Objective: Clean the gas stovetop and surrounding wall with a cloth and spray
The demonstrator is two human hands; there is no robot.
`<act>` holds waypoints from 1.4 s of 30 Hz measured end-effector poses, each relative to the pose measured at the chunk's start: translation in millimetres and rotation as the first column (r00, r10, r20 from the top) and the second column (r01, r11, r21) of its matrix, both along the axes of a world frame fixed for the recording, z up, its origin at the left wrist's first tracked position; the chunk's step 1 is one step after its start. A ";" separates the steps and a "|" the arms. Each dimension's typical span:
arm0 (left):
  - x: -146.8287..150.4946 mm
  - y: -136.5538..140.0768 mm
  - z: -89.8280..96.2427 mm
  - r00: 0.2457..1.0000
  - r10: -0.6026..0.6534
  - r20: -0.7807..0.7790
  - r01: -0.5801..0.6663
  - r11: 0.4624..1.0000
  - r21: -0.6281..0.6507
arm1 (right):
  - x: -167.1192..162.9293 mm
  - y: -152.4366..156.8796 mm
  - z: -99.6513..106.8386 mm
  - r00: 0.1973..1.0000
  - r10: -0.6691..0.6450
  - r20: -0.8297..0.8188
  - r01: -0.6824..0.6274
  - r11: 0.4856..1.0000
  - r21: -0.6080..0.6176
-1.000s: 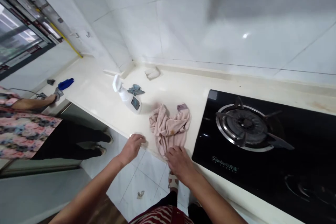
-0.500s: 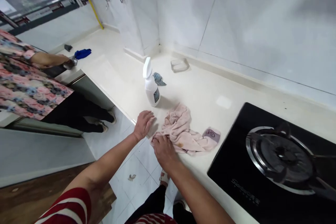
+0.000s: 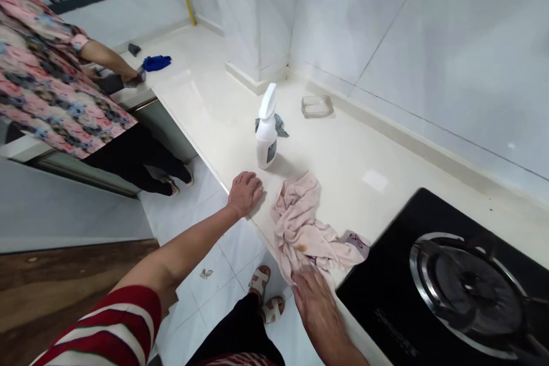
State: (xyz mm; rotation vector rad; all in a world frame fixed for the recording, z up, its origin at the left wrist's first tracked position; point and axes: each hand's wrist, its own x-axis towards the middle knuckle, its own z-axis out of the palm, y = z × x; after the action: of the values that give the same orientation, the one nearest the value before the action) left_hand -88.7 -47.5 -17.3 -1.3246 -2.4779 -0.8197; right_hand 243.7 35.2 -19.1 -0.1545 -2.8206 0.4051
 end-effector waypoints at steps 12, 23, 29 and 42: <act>-3.2 2.5 2.8 0.997 0.075 -0.010 -0.075 0.997 0.011 | -180.4 -40.2 15.6 0.998 -0.048 0.039 0.043 0.992 0.119; -3.0 1.3 2.4 0.999 0.032 0.042 -0.033 0.999 0.027 | -11.5 -33.2 -12.9 0.973 -0.188 -0.131 0.175 0.979 -0.107; -3.3 -1.6 1.4 0.995 0.049 0.084 -0.059 0.991 0.118 | -103.2 -36.5 -4.6 0.990 -0.139 -0.013 0.140 0.974 0.179; -6.8 -11.1 3.5 0.993 -0.020 0.117 -0.011 0.965 0.263 | -250.6 -21.3 27.5 0.970 -0.205 0.130 0.169 0.954 0.248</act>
State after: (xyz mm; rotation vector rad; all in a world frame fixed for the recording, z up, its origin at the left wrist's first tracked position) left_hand -95.5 -58.6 -13.9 -1.2199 -2.3471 -1.2138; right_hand -6.9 13.9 8.4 -0.4162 -2.9414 0.0149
